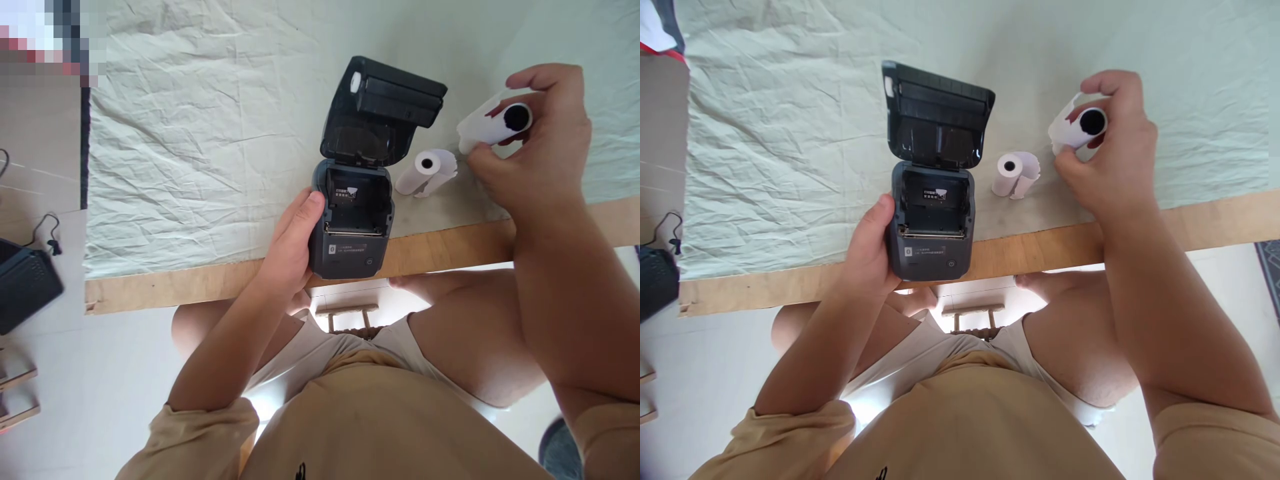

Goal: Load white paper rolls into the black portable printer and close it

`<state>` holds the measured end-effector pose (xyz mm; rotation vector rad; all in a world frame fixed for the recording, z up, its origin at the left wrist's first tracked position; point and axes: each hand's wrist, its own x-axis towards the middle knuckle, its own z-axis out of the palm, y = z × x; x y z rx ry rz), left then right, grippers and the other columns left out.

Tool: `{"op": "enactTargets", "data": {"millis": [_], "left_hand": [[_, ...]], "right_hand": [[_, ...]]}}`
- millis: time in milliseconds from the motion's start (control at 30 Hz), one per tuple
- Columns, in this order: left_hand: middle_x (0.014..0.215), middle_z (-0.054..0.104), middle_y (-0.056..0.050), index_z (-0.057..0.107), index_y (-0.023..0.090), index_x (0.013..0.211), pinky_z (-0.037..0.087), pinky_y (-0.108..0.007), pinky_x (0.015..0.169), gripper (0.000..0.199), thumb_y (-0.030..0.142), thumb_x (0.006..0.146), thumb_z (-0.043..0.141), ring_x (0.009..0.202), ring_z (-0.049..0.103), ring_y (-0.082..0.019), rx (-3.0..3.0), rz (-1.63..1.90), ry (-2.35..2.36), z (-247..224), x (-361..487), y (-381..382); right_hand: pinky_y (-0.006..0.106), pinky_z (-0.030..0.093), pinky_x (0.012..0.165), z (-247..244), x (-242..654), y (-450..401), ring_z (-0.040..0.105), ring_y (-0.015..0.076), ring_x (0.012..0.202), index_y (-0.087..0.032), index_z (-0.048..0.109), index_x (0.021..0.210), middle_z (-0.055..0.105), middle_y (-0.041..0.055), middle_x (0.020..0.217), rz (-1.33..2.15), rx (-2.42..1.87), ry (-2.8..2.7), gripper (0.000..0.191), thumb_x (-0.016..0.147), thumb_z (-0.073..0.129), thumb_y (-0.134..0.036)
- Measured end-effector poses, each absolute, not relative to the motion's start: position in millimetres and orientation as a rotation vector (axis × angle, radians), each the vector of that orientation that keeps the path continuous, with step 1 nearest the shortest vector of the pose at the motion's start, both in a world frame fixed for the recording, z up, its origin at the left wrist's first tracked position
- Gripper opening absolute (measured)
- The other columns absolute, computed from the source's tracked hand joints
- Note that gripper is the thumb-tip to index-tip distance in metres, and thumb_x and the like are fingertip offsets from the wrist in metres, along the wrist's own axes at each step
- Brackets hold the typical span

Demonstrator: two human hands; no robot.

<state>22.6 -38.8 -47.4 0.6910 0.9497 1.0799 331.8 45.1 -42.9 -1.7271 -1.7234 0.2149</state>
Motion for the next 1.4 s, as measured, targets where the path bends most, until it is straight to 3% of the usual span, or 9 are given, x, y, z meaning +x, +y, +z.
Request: {"op": "enactTargets", "data": {"millis": [133, 233, 300, 400, 600, 800, 1000, 1233, 1400], "left_hand": [[0.106, 0.088, -0.002, 0.08, 0.026, 0.108, 0.077, -0.041, 0.086, 0.05, 0.075, 0.1, 0.078, 0.122, 0.087, -0.036, 0.693, 1.08, 0.947, -47, 22, -38], [0.108, 0.089, -0.002, 0.081, 0.026, 0.109, 0.076, -0.041, 0.084, 0.048, 0.073, 0.1, 0.079, 0.12, 0.087, -0.035, 0.68, 1.062, 0.955, -46, 22, -39], [0.107, 0.088, -0.001, 0.081, 0.026, 0.11, 0.076, -0.04, 0.083, 0.044, 0.07, 0.101, 0.079, 0.119, 0.087, -0.035, 0.677, 1.069, 0.955, -46, 21, -39], [0.101, 0.087, 0.0, 0.08, 0.027, 0.11, 0.074, -0.037, 0.08, 0.04, 0.066, 0.103, 0.079, 0.115, 0.088, -0.032, 0.688, 1.095, 0.966, -47, 21, -40], [0.105, 0.086, -0.001, 0.076, 0.026, 0.105, 0.074, -0.039, 0.088, 0.039, 0.065, 0.103, 0.08, 0.115, 0.088, -0.031, 0.687, 1.108, 0.997, -42, 23, -40], [0.106, 0.087, -0.001, 0.074, 0.028, 0.109, 0.075, -0.037, 0.087, 0.039, 0.065, 0.1, 0.082, 0.117, 0.087, -0.031, 0.661, 1.091, 0.986, -42, 23, -41], [0.105, 0.087, -0.003, 0.074, 0.028, 0.108, 0.075, -0.042, 0.086, 0.042, 0.069, 0.101, 0.078, 0.121, 0.086, -0.034, 0.707, 1.07, 0.979, -45, 21, -40], [0.104, 0.088, -0.002, 0.077, 0.028, 0.112, 0.074, -0.038, 0.079, 0.045, 0.072, 0.1, 0.078, 0.113, 0.087, -0.033, 0.696, 1.093, 0.998, -45, 23, -39], [0.105, 0.089, -0.003, 0.078, 0.027, 0.115, 0.069, -0.034, 0.068, 0.044, 0.066, 0.097, 0.085, 0.101, 0.088, -0.03, 0.779, 1.075, 1.007, -40, 23, -41]], "right_hand": [[0.042, 0.06, 0.085, -51, 345, 49, 0.062, 0.0143, 0.083, -0.032, 0.047, 0.155, 0.069, 0.009, 0.149, 0.322, -1.723, -1.831, 0.096, 0.071, 0.074, 0.004], [0.051, 0.062, 0.097, -51, 350, 46, 0.074, 0.0254, 0.11, -0.033, 0.046, 0.162, 0.064, 0.0134, 0.16, 0.225, -1.59, -1.924, 0.1, 0.072, 0.075, -0.002], [0.057, 0.059, 0.106, -45, 345, 38, 0.071, 0.0359, 0.134, -0.033, 0.057, 0.156, 0.069, 0.0135, 0.152, 0.03, -1.412, -1.933, 0.08, 0.081, 0.075, -0.013], [0.057, 0.063, 0.095, -34, 325, 19, 0.077, 0.036, 0.118, -0.032, 0.07, 0.141, 0.075, 0.0101, 0.126, -0.152, -1.2, -1.941, 0.047, 0.094, 0.067, -0.027], [0.062, 0.063, 0.112, -44, 293, 5, 0.072, 0.0384, 0.138, -0.029, 0.055, 0.16, 0.069, 0.0158, 0.154, -0.059, -1.267, -2.233, 0.063, 0.099, 0.073, -0.031], [0.054, 0.063, 0.096, -54, 292, 10, 0.075, 0.0318, 0.105, -0.032, 0.07, 0.141, 0.075, 0.0086, 0.117, 0.107, -1.466, -2.204, 0.04, 0.101, 0.072, -0.033], [0.055, 0.063, 0.093, -63, 295, 20, 0.072, 0.031, 0.099, -0.036, 0.075, 0.127, 0.074, 0.0074, 0.112, 0.3, -1.273, -2.1, 0.036, 0.092, 0.083, -0.034], [0.063, 0.065, 0.106, -40, 265, 8, 0.071, 0.0389, 0.133, -0.038, 0.069, 0.136, 0.076, 0.0111, 0.128, 0.586, -1.256, -1.958, 0.036, 0.103, 0.079, -0.048], [0.064, 0.066, 0.107, -23, 237, -8, 0.07, 0.0399, 0.141, -0.039, 0.07, 0.138, 0.079, 0.0094, 0.133, 0.634, -1.193, -1.957, 0.039, 0.101, 0.083, -0.047]]}}
